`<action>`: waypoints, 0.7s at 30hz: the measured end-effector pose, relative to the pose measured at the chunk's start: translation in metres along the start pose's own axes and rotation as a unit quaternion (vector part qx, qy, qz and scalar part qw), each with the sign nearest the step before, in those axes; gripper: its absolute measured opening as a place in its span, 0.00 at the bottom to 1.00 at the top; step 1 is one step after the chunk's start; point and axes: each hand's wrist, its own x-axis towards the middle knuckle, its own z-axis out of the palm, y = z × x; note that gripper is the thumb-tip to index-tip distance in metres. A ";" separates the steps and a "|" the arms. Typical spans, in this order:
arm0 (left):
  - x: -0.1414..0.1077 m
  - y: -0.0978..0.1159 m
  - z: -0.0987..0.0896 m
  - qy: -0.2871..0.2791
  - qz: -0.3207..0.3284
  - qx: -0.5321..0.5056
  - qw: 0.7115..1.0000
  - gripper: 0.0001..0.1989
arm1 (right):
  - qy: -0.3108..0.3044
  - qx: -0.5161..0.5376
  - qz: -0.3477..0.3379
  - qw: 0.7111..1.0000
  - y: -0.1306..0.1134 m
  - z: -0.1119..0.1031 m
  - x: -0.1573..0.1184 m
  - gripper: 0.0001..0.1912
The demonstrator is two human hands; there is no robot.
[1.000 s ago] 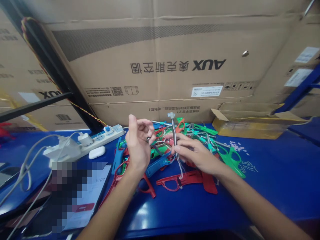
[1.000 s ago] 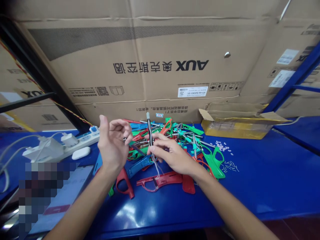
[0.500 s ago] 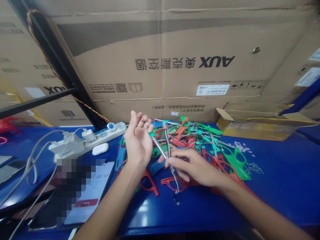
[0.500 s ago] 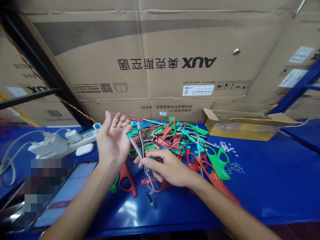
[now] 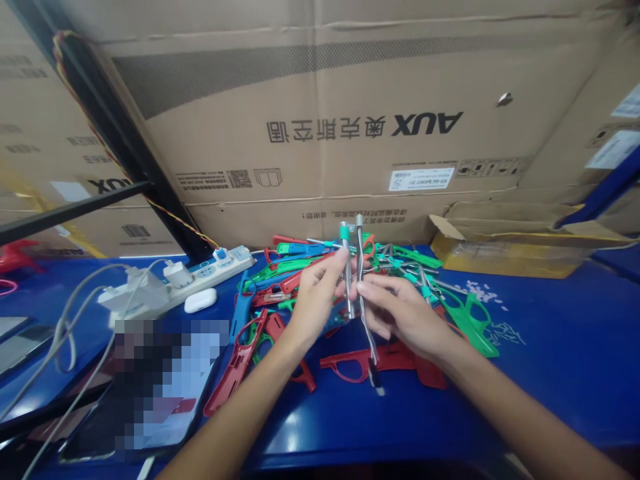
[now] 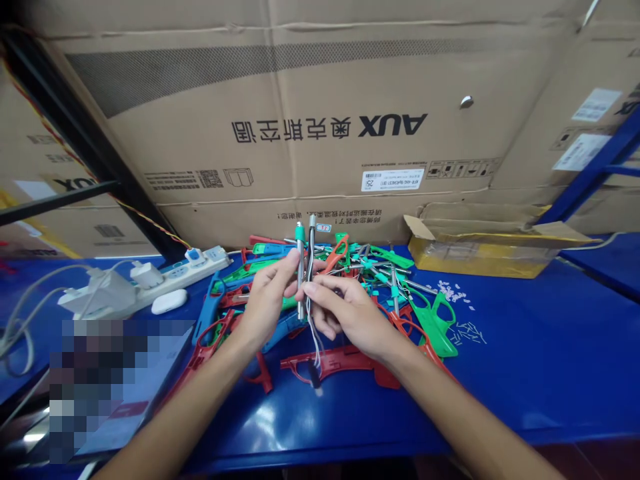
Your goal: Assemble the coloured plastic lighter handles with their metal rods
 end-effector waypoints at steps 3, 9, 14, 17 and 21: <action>0.007 0.001 -0.006 0.045 0.036 0.035 0.998 0.21 | 0.024 -0.008 0.003 1.000 -0.002 -0.001 0.001 0.15; 0.026 0.008 -0.033 0.097 0.133 0.279 0.946 0.25 | 0.079 -0.050 -0.017 0.995 -0.021 -0.008 0.008 0.18; 0.013 0.005 -0.051 0.071 0.145 0.395 0.905 0.14 | 0.087 -0.195 -0.047 0.976 -0.028 -0.027 0.019 0.20; 0.001 -0.002 -0.053 0.082 0.147 0.415 0.894 0.09 | 0.113 -0.266 -0.068 0.955 -0.017 -0.037 0.016 0.22; -0.010 -0.009 -0.046 0.058 0.161 0.411 0.895 0.06 | 0.151 -0.400 -0.144 0.892 0.001 -0.049 0.004 0.20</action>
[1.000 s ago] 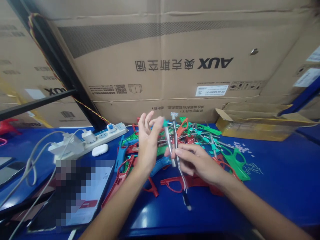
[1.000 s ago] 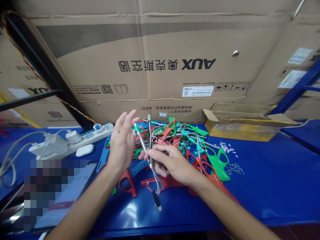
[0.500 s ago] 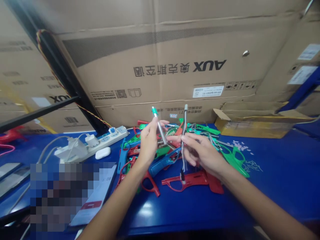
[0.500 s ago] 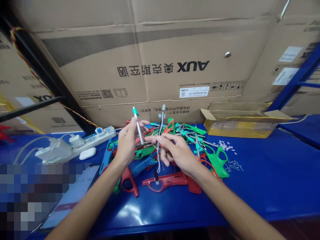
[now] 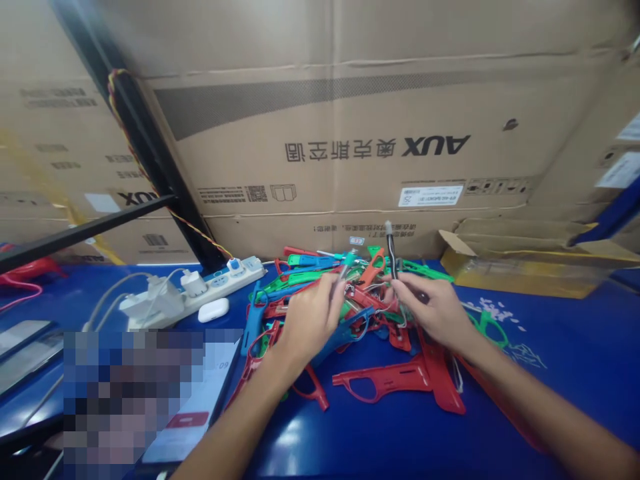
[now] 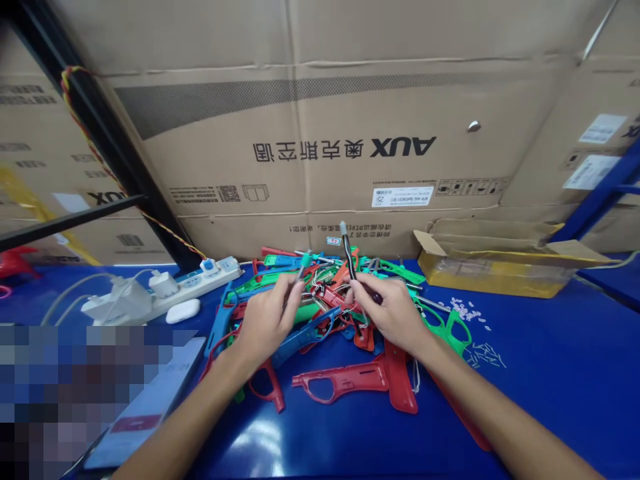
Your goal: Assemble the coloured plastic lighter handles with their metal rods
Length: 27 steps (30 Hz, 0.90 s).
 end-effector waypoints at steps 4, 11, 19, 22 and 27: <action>-0.001 0.001 0.000 -0.006 0.018 -0.029 0.999 0.07 | -0.023 -0.046 -0.047 0.998 0.006 -0.003 -0.008 0.19; -0.006 0.003 -0.001 -0.026 0.029 -0.085 0.996 0.08 | -0.076 0.004 -0.041 0.996 -0.004 0.002 -0.010 0.20; 0.003 0.015 0.007 0.104 -0.137 -0.443 0.880 0.12 | -0.185 0.092 -0.021 0.978 -0.012 -0.003 -0.013 0.22; 0.013 0.006 0.003 0.135 -0.166 -0.521 0.826 0.16 | -0.267 0.129 -0.002 0.955 -0.015 -0.007 -0.014 0.23; 0.018 0.000 0.001 0.142 -0.177 -0.547 0.805 0.16 | -0.325 0.140 0.024 0.935 -0.016 -0.008 -0.017 0.19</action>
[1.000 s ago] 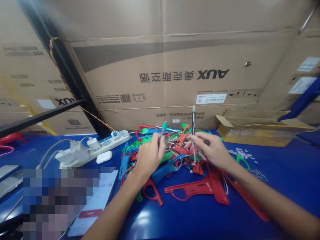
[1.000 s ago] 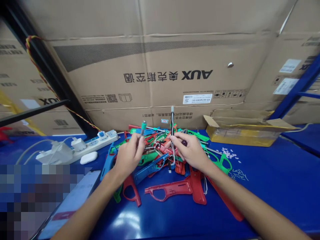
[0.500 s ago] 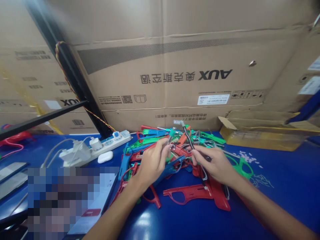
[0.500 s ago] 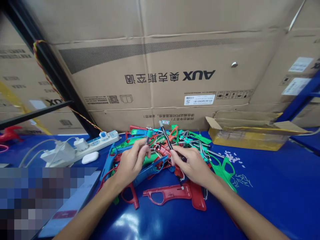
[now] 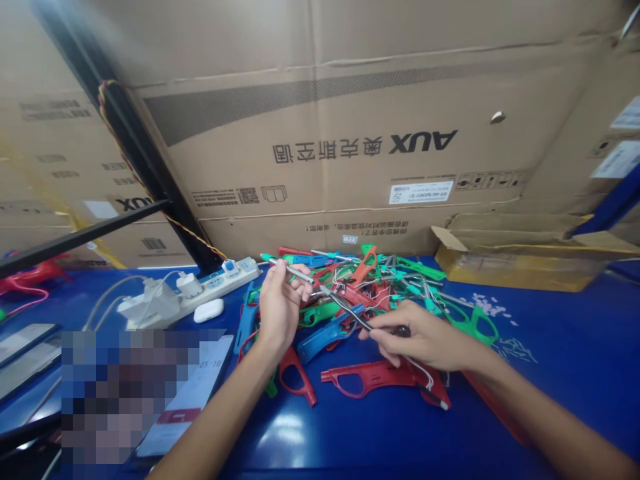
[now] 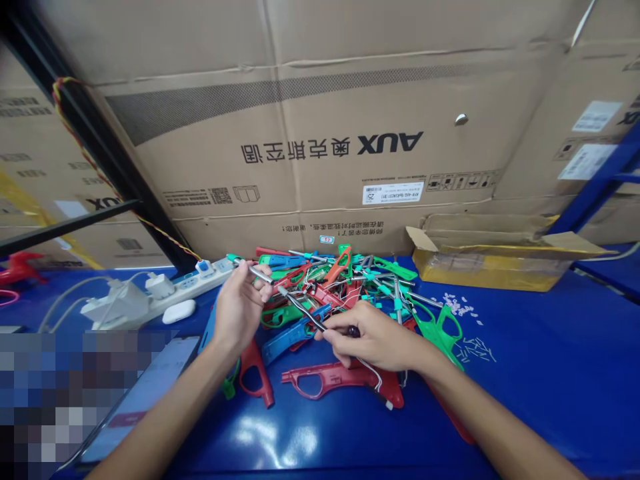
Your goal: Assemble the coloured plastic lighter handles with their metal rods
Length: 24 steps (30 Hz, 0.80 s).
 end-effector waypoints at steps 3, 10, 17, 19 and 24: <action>-0.002 -0.003 0.001 -0.003 -0.008 -0.005 1.000 0.15 | -0.001 0.008 -0.001 1.000 0.001 0.002 0.001 0.20; -0.003 -0.004 0.001 -0.017 -0.019 -0.005 1.000 0.16 | 0.004 -0.008 -0.002 1.000 0.004 0.002 0.003 0.22; -0.001 0.001 0.000 -0.023 -0.022 0.005 0.999 0.16 | 0.063 -0.042 -0.020 0.997 0.008 0.000 0.005 0.20; -0.001 0.003 0.000 -0.021 -0.014 0.011 1.000 0.16 | 0.092 -0.077 -0.028 0.992 0.010 -0.002 0.006 0.20; -0.001 0.002 0.000 -0.018 0.016 0.037 0.999 0.15 | 0.113 -0.126 -0.036 0.985 0.012 -0.006 0.005 0.21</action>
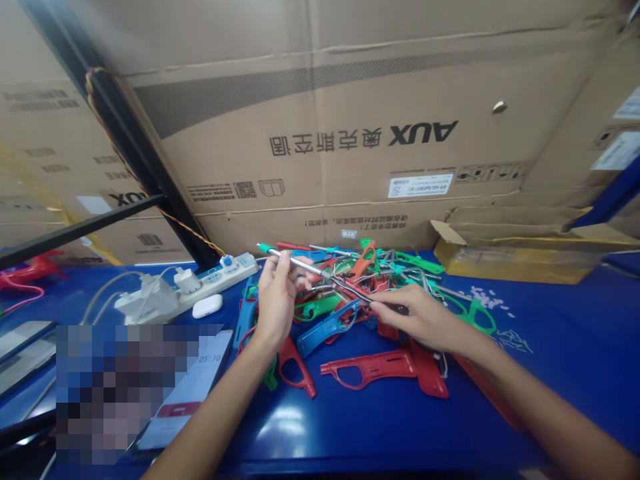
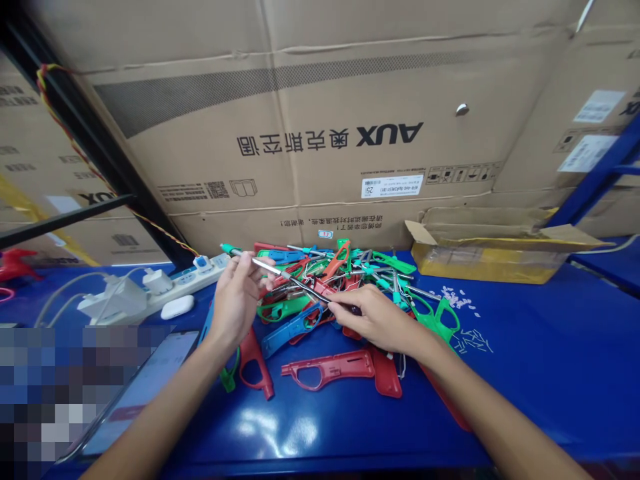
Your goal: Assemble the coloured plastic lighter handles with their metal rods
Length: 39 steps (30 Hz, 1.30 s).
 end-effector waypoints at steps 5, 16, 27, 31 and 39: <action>0.001 -0.003 -0.002 -0.004 0.007 0.016 1.000 0.16 | -0.008 -0.025 -0.010 1.000 -0.002 -0.001 0.000 0.20; 0.000 -0.001 0.000 0.005 0.003 0.028 1.000 0.17 | -0.022 0.044 0.031 0.998 -0.004 -0.006 -0.002 0.20; -0.006 -0.002 0.004 -0.036 0.013 0.076 0.996 0.17 | -0.020 0.078 0.067 0.994 0.003 -0.009 -0.003 0.22; -0.013 -0.005 0.008 -0.080 -0.011 0.102 0.992 0.14 | 0.019 0.084 0.072 0.994 0.000 -0.004 0.000 0.19; -0.020 -0.009 0.011 -0.154 -0.086 0.115 0.978 0.13 | 0.157 -0.025 -0.014 0.987 0.016 0.009 0.002 0.13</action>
